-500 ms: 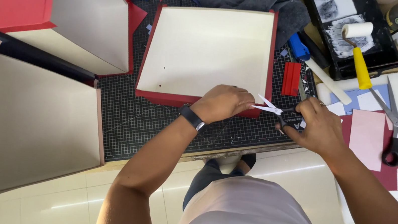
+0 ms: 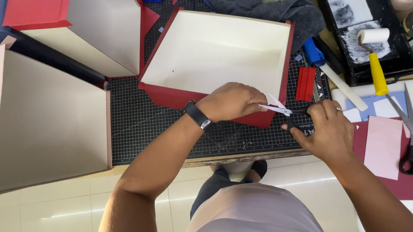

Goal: Trimming excess material from the edges of a box lid and smoothing them using various hand tools like scissors and a scraper.

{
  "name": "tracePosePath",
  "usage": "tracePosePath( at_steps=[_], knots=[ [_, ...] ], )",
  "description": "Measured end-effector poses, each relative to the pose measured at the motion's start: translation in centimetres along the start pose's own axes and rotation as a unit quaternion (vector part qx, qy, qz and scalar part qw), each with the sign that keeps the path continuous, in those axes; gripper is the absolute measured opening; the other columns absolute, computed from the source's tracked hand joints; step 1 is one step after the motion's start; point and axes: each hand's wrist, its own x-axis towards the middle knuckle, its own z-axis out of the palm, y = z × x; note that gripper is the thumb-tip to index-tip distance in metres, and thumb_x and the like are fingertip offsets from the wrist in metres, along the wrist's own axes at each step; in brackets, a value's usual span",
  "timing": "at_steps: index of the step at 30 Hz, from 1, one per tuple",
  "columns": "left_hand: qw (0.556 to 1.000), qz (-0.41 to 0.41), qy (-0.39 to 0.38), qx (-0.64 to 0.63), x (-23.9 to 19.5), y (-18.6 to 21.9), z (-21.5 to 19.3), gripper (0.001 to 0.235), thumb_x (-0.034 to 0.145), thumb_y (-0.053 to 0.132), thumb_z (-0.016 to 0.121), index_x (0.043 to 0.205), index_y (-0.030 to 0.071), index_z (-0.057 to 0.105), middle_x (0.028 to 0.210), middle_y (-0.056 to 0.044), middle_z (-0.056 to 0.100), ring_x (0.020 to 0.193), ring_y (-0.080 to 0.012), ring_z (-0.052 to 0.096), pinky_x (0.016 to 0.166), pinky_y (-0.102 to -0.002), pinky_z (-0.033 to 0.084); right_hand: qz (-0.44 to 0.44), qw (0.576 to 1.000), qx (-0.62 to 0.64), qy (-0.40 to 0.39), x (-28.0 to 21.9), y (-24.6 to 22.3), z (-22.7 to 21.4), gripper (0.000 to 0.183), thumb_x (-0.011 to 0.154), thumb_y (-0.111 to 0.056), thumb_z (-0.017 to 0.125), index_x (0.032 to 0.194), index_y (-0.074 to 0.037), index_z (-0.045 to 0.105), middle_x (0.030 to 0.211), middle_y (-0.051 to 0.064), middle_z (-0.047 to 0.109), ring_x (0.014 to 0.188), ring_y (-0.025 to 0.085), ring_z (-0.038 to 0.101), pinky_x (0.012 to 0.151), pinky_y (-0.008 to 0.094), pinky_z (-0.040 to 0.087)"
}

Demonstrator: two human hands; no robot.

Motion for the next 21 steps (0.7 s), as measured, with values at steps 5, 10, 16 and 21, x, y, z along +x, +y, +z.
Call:
tracePosePath(
  at_steps=[5, 10, 16, 21],
  knots=[
    [1.000, -0.001, -0.019, -0.006, -0.4, 0.4, -0.7, 0.021, 0.102, 0.022, 0.060, 0.114, 0.016, 0.076, 0.095, -0.007, 0.079, 0.093, -0.0275, 0.076, 0.088, -0.044, 0.059, -0.007, 0.999, 0.018, 0.029, -0.3, -0.4, 0.5, 0.059, 0.066, -0.047, 0.090, 0.106, -0.012, 0.065, 0.102, 0.008, 0.064, 0.099, 0.036, 0.073, 0.064, 0.039, 0.060],
    [1.000, 0.001, -0.018, -0.009, -0.4, 0.2, -0.6, 0.021, 0.102, 0.023, 0.059, 0.111, 0.016, 0.076, 0.092, -0.006, 0.079, 0.091, -0.0274, 0.076, 0.087, -0.044, 0.059, 0.000, 0.997, 0.033, 0.063, -1.6, 0.2, 3.5, 0.056, 0.066, -0.047, 0.091, 0.104, -0.014, 0.065, 0.102, 0.004, 0.064, 0.098, 0.033, 0.072, 0.065, 0.038, 0.060],
    [1.000, 0.006, -0.013, -0.009, -0.8, 0.1, -0.4, 0.021, 0.104, 0.026, 0.058, 0.108, 0.016, 0.076, 0.092, -0.006, 0.079, 0.091, -0.0260, 0.076, 0.088, -0.044, 0.059, 0.015, 0.995, 0.064, 0.080, -2.5, -0.3, 5.6, 0.043, 0.082, -0.046, 0.082, 0.103, -0.013, 0.063, 0.100, 0.006, 0.065, 0.087, 0.031, 0.071, 0.067, 0.037, 0.058],
    [1.000, 0.006, -0.004, -0.017, -0.9, 0.2, 0.0, 0.022, 0.104, 0.026, 0.058, 0.111, 0.017, 0.076, 0.093, -0.005, 0.080, 0.091, -0.0244, 0.076, 0.087, -0.042, 0.059, 0.073, 0.974, 0.188, 0.102, -3.6, 0.0, 8.2, 0.034, 0.084, -0.035, 0.083, 0.101, -0.014, 0.063, 0.102, 0.003, 0.069, 0.089, 0.029, 0.069, 0.070, 0.038, 0.056]
  ],
)
